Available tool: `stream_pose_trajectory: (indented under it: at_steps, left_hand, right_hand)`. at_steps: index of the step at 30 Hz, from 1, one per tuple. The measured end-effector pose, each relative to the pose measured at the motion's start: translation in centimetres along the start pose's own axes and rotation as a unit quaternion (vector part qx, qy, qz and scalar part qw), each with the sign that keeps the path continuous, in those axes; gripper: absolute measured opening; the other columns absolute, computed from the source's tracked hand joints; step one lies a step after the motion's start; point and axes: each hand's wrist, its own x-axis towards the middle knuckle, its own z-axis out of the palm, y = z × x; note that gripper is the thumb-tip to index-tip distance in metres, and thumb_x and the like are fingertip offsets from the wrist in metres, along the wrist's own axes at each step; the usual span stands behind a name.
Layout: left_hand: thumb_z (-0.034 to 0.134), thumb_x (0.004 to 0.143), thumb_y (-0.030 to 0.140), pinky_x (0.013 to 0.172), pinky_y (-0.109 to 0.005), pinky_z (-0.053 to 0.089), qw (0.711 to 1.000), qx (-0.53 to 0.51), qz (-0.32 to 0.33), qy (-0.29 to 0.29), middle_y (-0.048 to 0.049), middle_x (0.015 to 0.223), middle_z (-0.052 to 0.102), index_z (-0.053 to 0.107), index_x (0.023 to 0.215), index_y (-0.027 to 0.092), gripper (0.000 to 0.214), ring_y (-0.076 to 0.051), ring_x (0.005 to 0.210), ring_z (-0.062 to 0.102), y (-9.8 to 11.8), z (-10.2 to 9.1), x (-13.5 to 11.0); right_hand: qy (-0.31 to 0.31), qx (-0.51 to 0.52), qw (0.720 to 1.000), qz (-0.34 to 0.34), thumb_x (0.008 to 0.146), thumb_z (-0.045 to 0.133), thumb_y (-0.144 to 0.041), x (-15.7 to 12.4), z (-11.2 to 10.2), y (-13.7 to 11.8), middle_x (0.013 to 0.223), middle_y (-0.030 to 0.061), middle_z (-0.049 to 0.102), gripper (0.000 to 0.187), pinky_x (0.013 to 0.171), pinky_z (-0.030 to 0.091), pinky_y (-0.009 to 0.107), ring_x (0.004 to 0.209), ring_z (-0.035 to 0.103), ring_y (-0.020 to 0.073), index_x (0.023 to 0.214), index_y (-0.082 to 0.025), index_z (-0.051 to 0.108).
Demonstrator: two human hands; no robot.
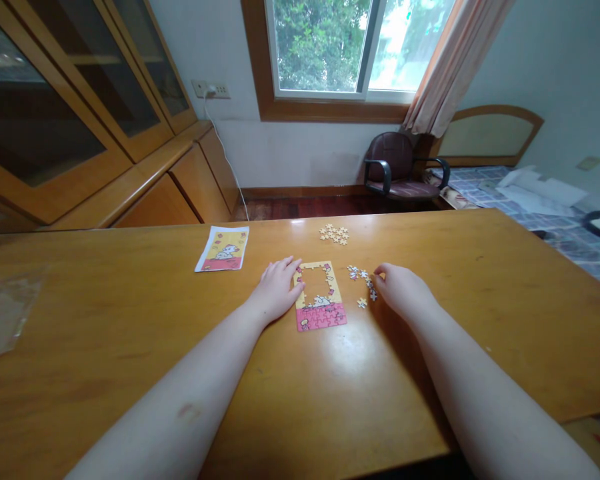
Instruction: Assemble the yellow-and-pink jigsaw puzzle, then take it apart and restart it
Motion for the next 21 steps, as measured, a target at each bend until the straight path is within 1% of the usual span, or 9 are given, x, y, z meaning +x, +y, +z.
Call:
stream_pose_trajectory:
  at_steps: [2, 4, 6, 8, 11, 15, 21]
  left_hand:
    - [0.050, 0.089, 0.044, 0.115, -0.056, 0.021, 1.000, -0.001, 0.010, -0.028, -0.0174, 0.152, 0.035, 0.036, 0.145, 0.017, 0.063, -0.034, 0.140, 0.031, 0.1, 0.0, -0.1]
    - [0.052, 0.086, 0.051, 0.117, -0.056, 0.017, 0.998, -0.003, 0.036, -0.052, -0.0167, 0.156, 0.028, 0.031, 0.148, 0.020, 0.072, -0.034, 0.143, 0.025, 0.2, -0.1, -0.2]
    - [0.054, 0.083, 0.056, 0.117, -0.056, 0.013, 0.996, -0.001, 0.059, -0.068, -0.0156, 0.158, 0.022, 0.028, 0.149, 0.022, 0.078, -0.034, 0.145, 0.020, 0.3, -0.2, -0.3]
    - [0.055, 0.083, 0.058, 0.118, -0.056, 0.011, 0.995, 0.001, 0.061, -0.080, -0.0155, 0.159, 0.019, 0.027, 0.149, 0.023, 0.080, -0.035, 0.146, 0.018, 0.4, -0.3, -0.4]
    - [0.052, 0.085, 0.058, 0.118, -0.056, 0.011, 0.995, 0.003, 0.046, -0.092, -0.0156, 0.159, 0.017, 0.028, 0.149, 0.022, 0.077, -0.035, 0.146, 0.017, 0.6, -0.5, -0.4]
    - [0.052, 0.086, 0.054, 0.119, -0.054, 0.011, 0.995, 0.013, 0.032, -0.097, -0.0149, 0.159, 0.019, 0.031, 0.148, 0.021, 0.073, -0.033, 0.146, 0.019, 0.9, -0.7, -0.4]
    - [0.050, 0.087, 0.052, 0.118, -0.054, 0.014, 0.996, 0.001, 0.020, -0.091, -0.0146, 0.159, 0.020, 0.033, 0.147, 0.021, 0.070, -0.033, 0.145, 0.021, 1.1, -0.9, -0.4]
  right_hand:
    - [-0.007, 0.005, 1.000, 0.000, 0.091, 0.042, -0.038, 0.0, 0.0, -0.1, 0.097, 0.0121, 0.072, 0.033, 0.067, 0.043, 0.032, 0.089, 0.066, 0.0270, 0.103, -0.021, 0.068]
    - [-0.007, 0.006, 1.000, 0.001, 0.089, 0.046, -0.042, 0.0, 0.0, -0.1, 0.096, 0.0123, 0.071, 0.034, 0.068, 0.043, 0.032, 0.088, 0.065, 0.0268, 0.104, -0.019, 0.067]
    - [-0.005, 0.006, 1.000, -0.010, 0.087, 0.051, -0.044, 0.0, 0.2, -0.1, 0.098, 0.0124, 0.070, 0.034, 0.069, 0.043, 0.031, 0.088, 0.064, 0.0256, 0.102, -0.019, 0.068]
    - [-0.005, 0.007, 1.000, -0.030, 0.085, 0.055, -0.043, 0.0, 0.4, 0.0, 0.100, 0.0111, 0.068, 0.030, 0.070, 0.042, 0.030, 0.088, 0.063, 0.0236, 0.096, -0.020, 0.071]
    - [-0.007, 0.015, 0.999, -0.051, 0.083, 0.058, -0.037, 0.2, 0.8, 0.2, 0.098, 0.0078, 0.066, 0.022, 0.069, 0.041, 0.028, 0.085, 0.062, 0.0208, 0.091, -0.022, 0.073]
    - [-0.008, 0.040, 0.997, -0.067, 0.080, 0.062, -0.026, 0.4, 1.4, 0.1, 0.094, 0.0053, 0.065, 0.013, 0.067, 0.039, 0.026, 0.081, 0.060, 0.0181, 0.086, -0.023, 0.073]
    - [-0.056, 0.103, 0.983, -0.143, 0.076, 0.062, -0.016, 0.1, 2.1, -0.7, 0.087, 0.0041, 0.065, 0.008, 0.066, 0.040, 0.024, 0.076, 0.060, 0.0154, 0.079, -0.019, 0.068]
